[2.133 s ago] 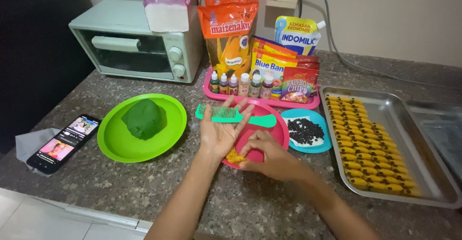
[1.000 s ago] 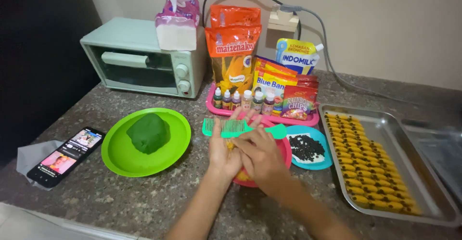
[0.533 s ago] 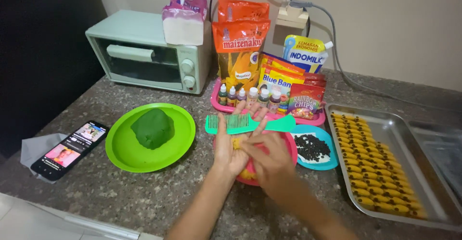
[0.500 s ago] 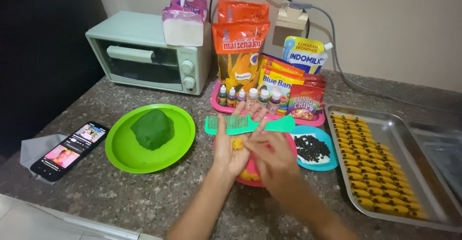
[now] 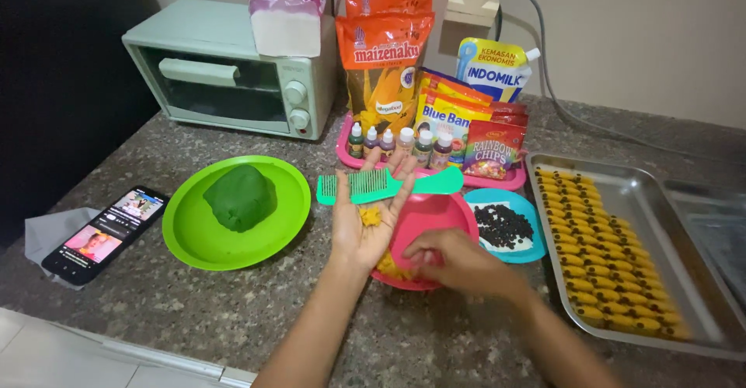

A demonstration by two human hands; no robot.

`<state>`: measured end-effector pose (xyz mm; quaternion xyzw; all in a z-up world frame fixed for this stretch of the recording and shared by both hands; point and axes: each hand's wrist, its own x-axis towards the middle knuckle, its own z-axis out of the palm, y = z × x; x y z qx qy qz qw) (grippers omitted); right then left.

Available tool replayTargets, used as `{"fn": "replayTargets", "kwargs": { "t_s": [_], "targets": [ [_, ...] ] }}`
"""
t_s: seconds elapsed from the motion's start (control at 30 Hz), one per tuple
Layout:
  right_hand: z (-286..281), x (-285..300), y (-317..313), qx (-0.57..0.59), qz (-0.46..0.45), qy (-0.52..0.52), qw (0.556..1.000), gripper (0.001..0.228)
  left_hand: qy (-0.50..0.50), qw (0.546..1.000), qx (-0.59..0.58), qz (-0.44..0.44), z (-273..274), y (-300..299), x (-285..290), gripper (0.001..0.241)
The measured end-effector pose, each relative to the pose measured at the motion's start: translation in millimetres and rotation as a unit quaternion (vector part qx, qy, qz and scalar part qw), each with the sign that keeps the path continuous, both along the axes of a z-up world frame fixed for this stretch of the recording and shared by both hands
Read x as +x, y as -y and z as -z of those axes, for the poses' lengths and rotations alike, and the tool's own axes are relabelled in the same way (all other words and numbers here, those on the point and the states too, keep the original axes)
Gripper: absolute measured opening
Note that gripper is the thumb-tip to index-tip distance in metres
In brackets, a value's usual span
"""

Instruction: Shaping yellow dough into patterned pastries using a plastic comb

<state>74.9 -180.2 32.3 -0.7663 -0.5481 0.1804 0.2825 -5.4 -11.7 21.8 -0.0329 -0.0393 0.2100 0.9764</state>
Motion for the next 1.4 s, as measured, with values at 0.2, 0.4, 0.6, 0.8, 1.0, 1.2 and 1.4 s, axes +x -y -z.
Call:
{"fn": "replayTargets", "kwargs": {
  "t_s": [0.2, 0.4, 0.6, 0.8, 1.0, 1.2, 1.4],
  "targets": [
    [9, 2, -7, -0.043, -0.009, -0.065, 0.997, 0.015, 0.004, 1.0, 0.012, 0.012, -4, 4, -3, 0.07],
    [20, 9, -12, -0.023, -0.006, -0.088, 0.996, 0.01, 0.024, 1.0, 0.007, 0.017, 0, 4, 0, 0.069],
    [18, 1, -14, -0.059, 0.014, -0.088, 0.994, 0.016, 0.015, 1.0, 0.002, 0.022, 2, 3, 0, 0.069],
    [61, 24, -23, 0.005, 0.059, -0.109, 0.992, 0.019, 0.023, 0.999, -0.003, 0.026, 5, 0, 2, 0.068],
    [58, 14, -25, 0.028, 0.09, -0.079, 0.992, 0.021, 0.006, 1.0, 0.001, 0.027, -3, 3, -2, 0.068],
    [48, 4, -32, 0.027, 0.1, -0.009, 0.995, 0.015, -0.003, 1.0, -0.011, 0.028, 2, 1, 1, 0.067],
    [63, 18, -28, 0.01, 0.085, 0.033, 0.996, 0.017, -0.014, 0.999, -0.006, 0.032, -2, 3, -2, 0.07]
  ]
}}
